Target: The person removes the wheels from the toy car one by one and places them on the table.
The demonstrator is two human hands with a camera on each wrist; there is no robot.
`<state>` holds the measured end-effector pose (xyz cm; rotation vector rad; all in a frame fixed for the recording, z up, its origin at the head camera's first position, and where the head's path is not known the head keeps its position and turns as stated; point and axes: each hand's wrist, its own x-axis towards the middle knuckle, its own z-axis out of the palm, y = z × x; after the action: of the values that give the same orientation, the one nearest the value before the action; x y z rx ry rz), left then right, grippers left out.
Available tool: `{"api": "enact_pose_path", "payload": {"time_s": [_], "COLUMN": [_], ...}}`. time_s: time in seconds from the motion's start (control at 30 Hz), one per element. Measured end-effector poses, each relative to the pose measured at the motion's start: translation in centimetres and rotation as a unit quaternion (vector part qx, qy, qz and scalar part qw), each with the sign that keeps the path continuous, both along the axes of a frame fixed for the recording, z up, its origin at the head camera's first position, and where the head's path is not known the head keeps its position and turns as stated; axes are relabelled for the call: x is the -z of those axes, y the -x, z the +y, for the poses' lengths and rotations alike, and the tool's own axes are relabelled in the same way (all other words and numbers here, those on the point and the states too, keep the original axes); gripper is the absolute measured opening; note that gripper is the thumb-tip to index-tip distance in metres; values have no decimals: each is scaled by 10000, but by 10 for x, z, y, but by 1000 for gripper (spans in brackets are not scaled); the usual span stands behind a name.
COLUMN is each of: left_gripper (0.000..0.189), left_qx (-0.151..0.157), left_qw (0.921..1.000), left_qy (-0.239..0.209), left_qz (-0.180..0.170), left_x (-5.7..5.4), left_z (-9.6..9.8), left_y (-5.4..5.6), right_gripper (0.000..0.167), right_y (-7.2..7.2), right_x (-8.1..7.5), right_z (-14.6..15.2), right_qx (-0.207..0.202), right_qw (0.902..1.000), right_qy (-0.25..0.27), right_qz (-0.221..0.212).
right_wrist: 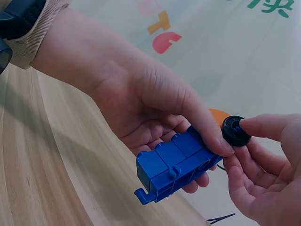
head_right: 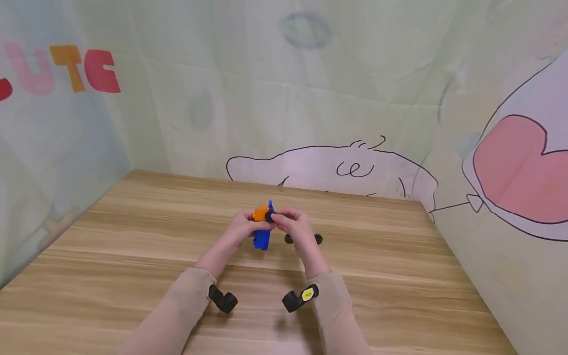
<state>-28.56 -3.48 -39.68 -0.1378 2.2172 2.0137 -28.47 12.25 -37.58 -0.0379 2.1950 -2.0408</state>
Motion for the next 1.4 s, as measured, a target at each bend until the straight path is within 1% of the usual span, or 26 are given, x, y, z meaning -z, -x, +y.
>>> {"api": "enact_pose_path", "payload": {"time_s": [0.17, 0.33, 0.43, 0.57, 0.67, 0.8, 0.9, 1.1, 1.2, 1.4], "left_gripper": [47, 49, 49, 46, 46, 44, 44, 47, 46, 42], "left_qx": [-85, -173, -165, -145, -137, -118, -120, -93, -63, -30], "left_qw": [9999, 9998, 9998, 9998, 9998, 9998, 9998, 9998, 9999, 10000], "left_qy": [67, 84, 91, 130, 163, 180, 172, 185, 96, -14], "left_qz": [-32, 6, 8, -47, -66, -6, 26, -22, -43, -45], "left_x": [2, 3, 3, 3, 2, 1, 2, 3, 3, 4], "left_z": [1, 3, 4, 4, 5, 6, 5, 6, 6, 7], "left_y": [0, 0, 0, -1, -2, -2, -3, -2, -2, -2], "right_gripper": [29, 26, 23, 16, 13, 12, 12, 13, 14, 13], "right_y": [2, 3, 4, 3, 2, 1, 0, -2, -3, -3], "right_x": [4, 4, 4, 3, 3, 2, 2, 0, -1, -1], "right_z": [0, 0, 0, 1, 1, 1, 0, 1, 1, 0], "right_qx": [11, 101, 119, 79, 40, 50, 90, 159, 161, 111], "right_qw": [9999, 9999, 9996, 9995, 9998, 9999, 9999, 9990, 9986, 9983], "right_qy": [-114, 69, 206, 229, 140, 69, -79, -400, -458, -357], "right_qz": [-10, -87, -148, -196, -99, 60, 75, 149, 231, 437]}}
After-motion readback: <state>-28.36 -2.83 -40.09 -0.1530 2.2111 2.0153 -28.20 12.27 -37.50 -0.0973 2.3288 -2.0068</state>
